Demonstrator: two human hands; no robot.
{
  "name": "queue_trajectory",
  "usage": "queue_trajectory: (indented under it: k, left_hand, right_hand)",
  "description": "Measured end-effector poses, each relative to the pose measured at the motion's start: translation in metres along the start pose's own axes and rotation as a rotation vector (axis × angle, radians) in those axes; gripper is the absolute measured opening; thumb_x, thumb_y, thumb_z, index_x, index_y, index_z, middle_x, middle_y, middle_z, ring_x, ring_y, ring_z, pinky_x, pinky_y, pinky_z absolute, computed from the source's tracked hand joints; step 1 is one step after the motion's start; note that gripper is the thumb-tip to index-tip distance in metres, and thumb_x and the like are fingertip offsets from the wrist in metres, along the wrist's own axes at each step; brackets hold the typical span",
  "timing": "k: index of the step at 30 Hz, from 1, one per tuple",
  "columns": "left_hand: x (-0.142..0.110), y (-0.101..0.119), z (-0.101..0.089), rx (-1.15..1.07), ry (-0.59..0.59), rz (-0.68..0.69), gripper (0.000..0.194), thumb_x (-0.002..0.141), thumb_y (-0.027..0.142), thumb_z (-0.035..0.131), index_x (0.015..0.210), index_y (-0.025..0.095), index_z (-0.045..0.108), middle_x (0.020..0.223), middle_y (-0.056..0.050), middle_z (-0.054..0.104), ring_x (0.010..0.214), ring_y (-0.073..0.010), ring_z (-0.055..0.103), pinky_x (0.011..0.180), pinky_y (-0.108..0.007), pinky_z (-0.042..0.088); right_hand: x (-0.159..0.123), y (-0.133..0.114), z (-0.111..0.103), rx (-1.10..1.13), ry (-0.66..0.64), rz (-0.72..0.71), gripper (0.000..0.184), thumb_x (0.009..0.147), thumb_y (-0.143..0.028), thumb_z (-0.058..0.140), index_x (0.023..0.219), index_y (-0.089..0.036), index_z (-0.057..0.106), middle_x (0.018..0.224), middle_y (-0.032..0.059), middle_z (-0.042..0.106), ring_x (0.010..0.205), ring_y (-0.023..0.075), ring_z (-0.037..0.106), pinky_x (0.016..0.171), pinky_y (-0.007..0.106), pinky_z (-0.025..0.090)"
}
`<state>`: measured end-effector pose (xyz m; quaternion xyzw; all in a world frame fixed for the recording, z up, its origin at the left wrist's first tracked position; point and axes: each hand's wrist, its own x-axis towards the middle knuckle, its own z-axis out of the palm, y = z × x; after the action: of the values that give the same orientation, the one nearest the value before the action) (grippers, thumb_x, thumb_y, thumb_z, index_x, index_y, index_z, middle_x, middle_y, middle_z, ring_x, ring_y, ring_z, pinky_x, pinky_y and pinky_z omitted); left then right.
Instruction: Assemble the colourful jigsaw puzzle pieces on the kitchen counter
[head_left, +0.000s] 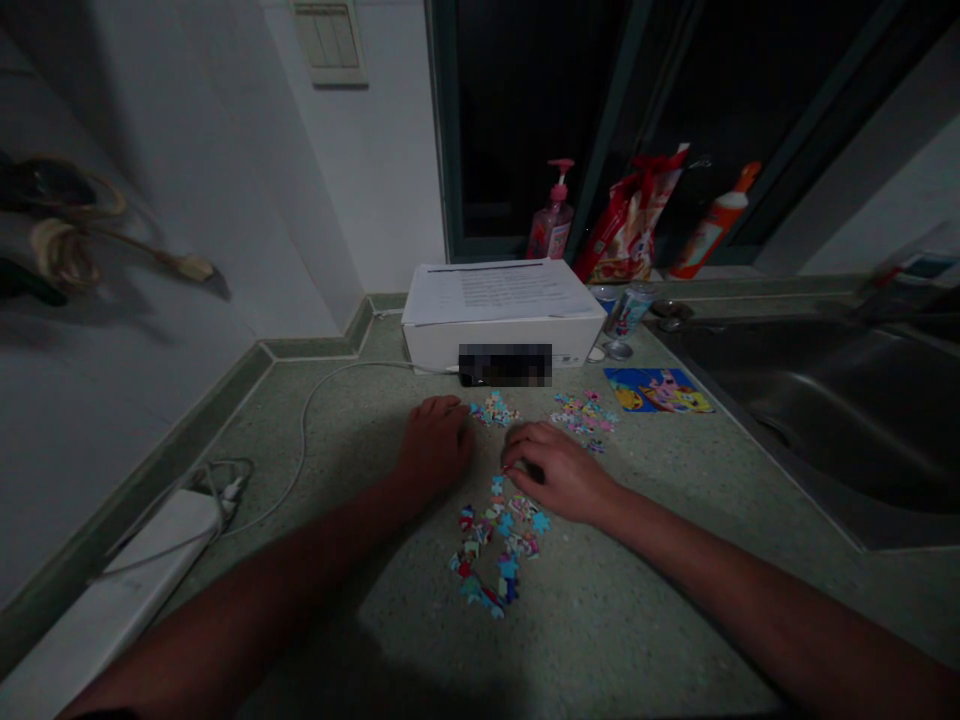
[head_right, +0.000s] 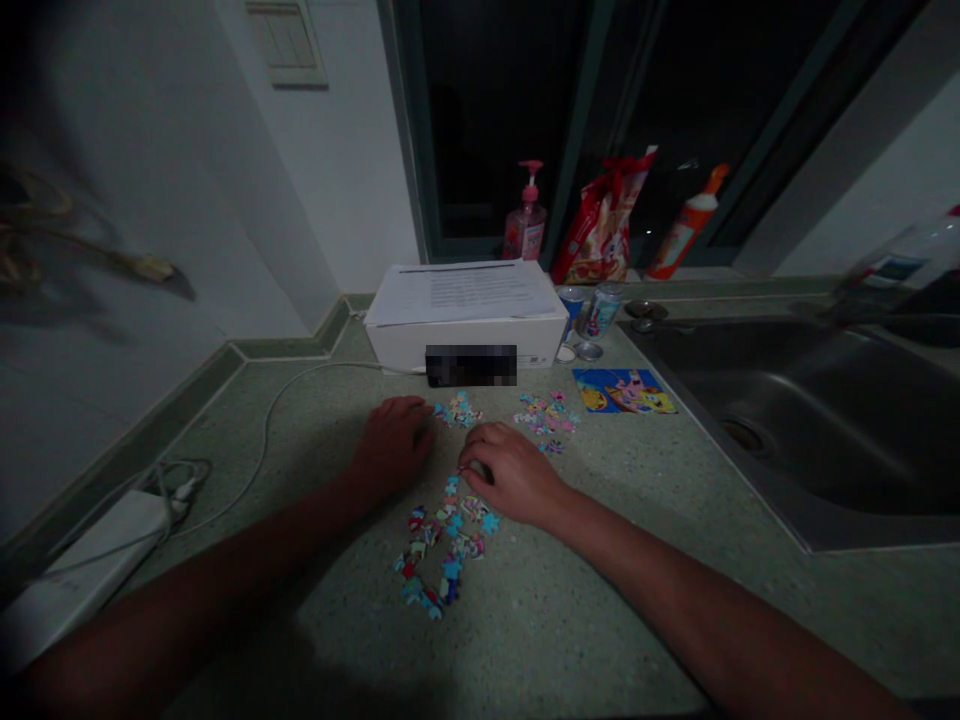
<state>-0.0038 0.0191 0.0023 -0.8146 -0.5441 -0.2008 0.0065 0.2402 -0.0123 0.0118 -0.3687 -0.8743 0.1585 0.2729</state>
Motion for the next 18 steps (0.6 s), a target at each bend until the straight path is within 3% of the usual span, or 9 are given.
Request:
queue_trajectory:
  k: [9, 13, 18]
  left_hand:
    - [0.002, -0.005, 0.009, -0.010, 0.059, 0.041, 0.032, 0.099, 0.020, 0.063, 0.130, 0.025, 0.071, 0.136, -0.013, 0.075, 0.128, -0.0366, 0.067, 0.107, -0.059, 0.057]
    - [0.002, -0.004, 0.005, -0.019, 0.047, 0.036, 0.023, 0.099, 0.023, 0.063, 0.119, 0.027, 0.073, 0.132, -0.011, 0.076, 0.126, -0.0359, 0.068, 0.106, -0.058, 0.056]
    - [0.003, -0.002, -0.004, -0.014, 0.028, 0.027, 0.012, 0.103, 0.025, 0.058, 0.103, 0.031, 0.069, 0.112, -0.006, 0.077, 0.112, -0.0320, 0.068, 0.100, -0.054, 0.056]
  right_hand:
    - [0.002, -0.004, -0.002, 0.041, -0.001, -0.038, 0.018, 0.097, -0.019, 0.065, 0.098, -0.031, 0.078, 0.105, 0.0077, 0.077, 0.103, 0.0291, 0.074, 0.094, 0.051, 0.062]
    - [0.002, -0.004, -0.002, 0.034, 0.005, -0.038, 0.018, 0.097, -0.018, 0.065, 0.099, -0.031, 0.079, 0.105, 0.0082, 0.078, 0.103, 0.0293, 0.074, 0.094, 0.050, 0.062]
    - [0.002, -0.004, -0.001, 0.042, -0.008, -0.046, 0.017, 0.100, -0.019, 0.062, 0.100, -0.028, 0.077, 0.105, 0.0092, 0.077, 0.104, 0.0292, 0.073, 0.095, 0.051, 0.062]
